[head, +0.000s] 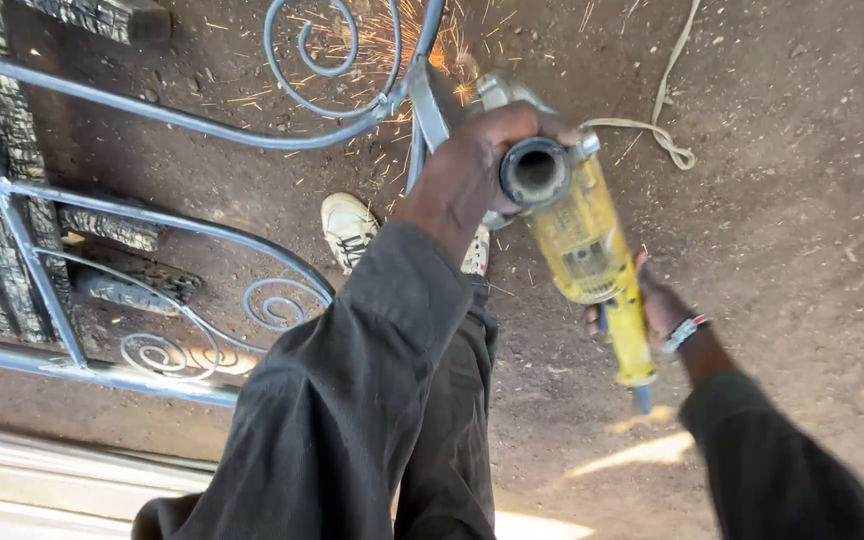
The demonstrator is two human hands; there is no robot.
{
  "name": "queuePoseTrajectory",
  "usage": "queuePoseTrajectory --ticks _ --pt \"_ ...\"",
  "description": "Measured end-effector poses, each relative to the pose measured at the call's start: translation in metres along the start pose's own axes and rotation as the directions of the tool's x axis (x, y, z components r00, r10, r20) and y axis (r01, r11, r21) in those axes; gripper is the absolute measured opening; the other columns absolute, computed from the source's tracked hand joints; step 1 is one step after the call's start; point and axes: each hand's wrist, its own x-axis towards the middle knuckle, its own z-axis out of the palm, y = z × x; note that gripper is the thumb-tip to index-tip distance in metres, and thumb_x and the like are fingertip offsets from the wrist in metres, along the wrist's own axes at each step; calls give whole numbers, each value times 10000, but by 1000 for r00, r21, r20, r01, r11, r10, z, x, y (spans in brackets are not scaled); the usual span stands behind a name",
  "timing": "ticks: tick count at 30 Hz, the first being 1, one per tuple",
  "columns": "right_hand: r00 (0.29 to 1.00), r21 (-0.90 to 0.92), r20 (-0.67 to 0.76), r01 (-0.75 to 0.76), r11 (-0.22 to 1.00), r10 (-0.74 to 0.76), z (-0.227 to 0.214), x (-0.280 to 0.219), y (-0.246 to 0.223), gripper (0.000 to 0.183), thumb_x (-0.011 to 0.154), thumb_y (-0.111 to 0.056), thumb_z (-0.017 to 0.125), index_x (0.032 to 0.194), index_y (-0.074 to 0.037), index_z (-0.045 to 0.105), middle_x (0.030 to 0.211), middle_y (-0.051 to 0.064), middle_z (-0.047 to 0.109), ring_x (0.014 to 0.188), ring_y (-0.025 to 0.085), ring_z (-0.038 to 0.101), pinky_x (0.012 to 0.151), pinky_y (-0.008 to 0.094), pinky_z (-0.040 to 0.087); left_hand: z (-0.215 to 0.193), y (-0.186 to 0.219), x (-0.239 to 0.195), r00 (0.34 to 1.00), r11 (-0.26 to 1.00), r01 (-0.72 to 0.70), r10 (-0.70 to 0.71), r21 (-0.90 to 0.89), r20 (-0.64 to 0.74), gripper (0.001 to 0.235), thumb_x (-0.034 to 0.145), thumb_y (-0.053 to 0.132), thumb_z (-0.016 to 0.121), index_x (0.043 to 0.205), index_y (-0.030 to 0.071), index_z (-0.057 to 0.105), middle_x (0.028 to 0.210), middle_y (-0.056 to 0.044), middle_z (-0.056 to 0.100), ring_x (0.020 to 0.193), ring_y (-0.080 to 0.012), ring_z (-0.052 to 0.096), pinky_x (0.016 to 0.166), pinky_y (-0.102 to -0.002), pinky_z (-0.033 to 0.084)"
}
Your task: Using an angle grinder to smooth the welds and surfaces of a decorative metal gate.
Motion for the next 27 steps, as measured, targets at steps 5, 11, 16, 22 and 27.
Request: queuePoseTrajectory --ticks 5,11,16,22,27 --pt "982 80 -88 -159 984 166 12 -1 78 1035 851 -944 231 1073 -36 677 884 301 733 793 470 727 603 581 583 -26 -59 -13 918 920 -356 377 -166 120 232 798 124 794 954 -31 718 994 -256 698 1006 -402 722 1019 -561 523" --pt "963 218 117 -263 940 243 -2 22 117 1075 748 -1013 387 1043 -32 710 912 268 738 852 456 717 633 563 578 -21 -55 -7 904 877 -385 422 -289 76 212 771 107 707 904 -36 624 910 -201 594 807 -406 649 809 -595 510" --pt "920 295 362 -269 917 153 -14 58 90 1022 812 -984 396 1119 -57 699 998 233 734 955 422 694 694 540 592 -1 -36 12 895 850 -388 440 -355 74 198 748 92 637 864 -41 547 842 -158 507 644 -410 590 636 -622 500" --pt "986 8 -163 -39 999 40 -1 9 42 1052 814 -1006 299 986 -48 698 808 191 705 739 387 704 591 524 600 -62 -74 55 846 885 -415 460 -209 270 182 816 136 545 815 -43 512 680 -149 479 471 -380 565 462 -564 515" --pt "882 -489 -436 -68 870 -176 -213 -10 76 546 1066 -486 586 770 -30 616 706 196 693 648 377 708 604 499 579 -126 -144 -24 872 835 -456 350 309 342 436 652 -10 678 1073 -26 567 750 -182 566 487 -296 648 435 -442 625"
